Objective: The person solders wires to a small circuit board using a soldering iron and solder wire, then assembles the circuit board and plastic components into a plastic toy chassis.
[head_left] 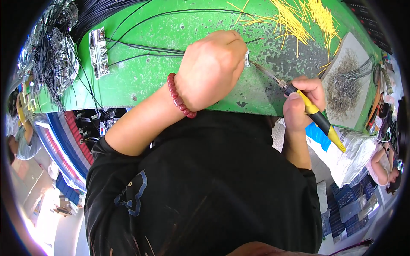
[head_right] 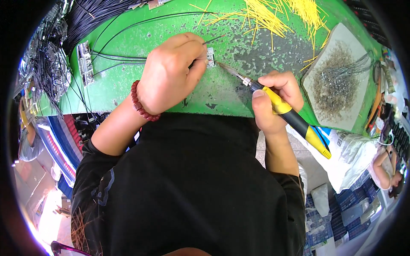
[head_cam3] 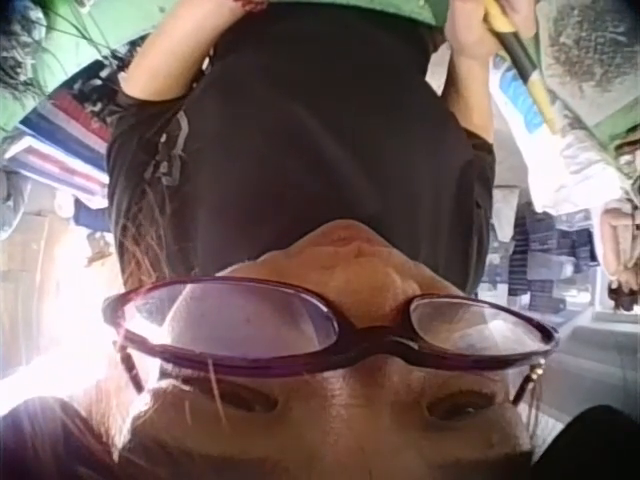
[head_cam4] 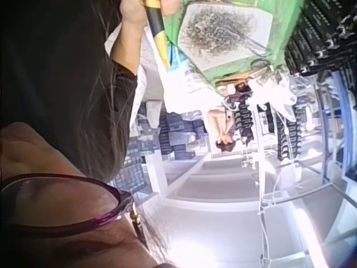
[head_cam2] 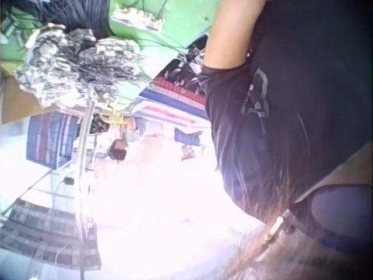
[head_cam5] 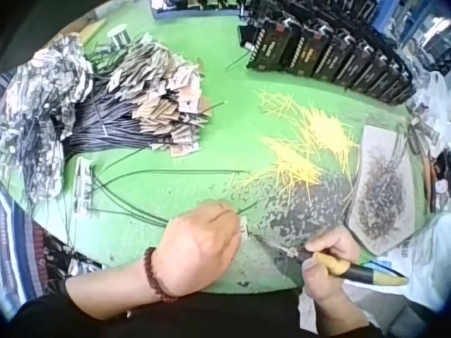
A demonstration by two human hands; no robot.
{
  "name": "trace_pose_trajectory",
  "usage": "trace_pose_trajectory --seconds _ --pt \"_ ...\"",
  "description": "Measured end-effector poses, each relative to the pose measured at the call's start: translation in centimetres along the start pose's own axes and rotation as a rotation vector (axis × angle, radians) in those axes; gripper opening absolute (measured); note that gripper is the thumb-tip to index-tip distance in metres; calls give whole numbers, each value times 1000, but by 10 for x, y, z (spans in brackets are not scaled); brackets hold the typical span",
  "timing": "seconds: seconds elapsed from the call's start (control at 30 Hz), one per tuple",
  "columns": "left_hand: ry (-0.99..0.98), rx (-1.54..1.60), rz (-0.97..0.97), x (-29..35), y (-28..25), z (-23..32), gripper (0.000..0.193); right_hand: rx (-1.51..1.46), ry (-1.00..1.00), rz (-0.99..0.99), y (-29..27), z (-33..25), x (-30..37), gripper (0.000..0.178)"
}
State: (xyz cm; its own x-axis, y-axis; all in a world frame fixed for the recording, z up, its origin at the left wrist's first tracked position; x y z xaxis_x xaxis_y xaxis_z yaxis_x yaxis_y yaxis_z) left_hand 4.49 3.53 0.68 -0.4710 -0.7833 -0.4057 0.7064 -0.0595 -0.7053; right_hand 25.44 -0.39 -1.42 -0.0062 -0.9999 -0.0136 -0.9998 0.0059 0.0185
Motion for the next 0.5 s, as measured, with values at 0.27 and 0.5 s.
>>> trace_pose_trajectory --seconds 0.27,0.5 --pt "-11 -6 -16 -1 0 0 7 54 53 -38 2 -2 -1 23" --pt "-13 -11 -16 0 0 1 7 -49 -15 9 -1 1 -2 24"
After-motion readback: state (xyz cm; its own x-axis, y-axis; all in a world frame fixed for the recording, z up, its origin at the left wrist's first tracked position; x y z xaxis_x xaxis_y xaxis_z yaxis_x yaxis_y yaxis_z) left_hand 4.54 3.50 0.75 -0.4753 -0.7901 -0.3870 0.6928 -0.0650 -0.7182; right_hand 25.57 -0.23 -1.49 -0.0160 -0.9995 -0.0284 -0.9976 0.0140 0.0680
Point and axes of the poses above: each hand's wrist, its own x-axis away from the middle knuckle, its own y-axis out of the palm, z = x × y, the point moved 3 cm from there along -x, towards the middle knuckle, and after that the axes turned 11 degrees about y, right-handed, at the moved point
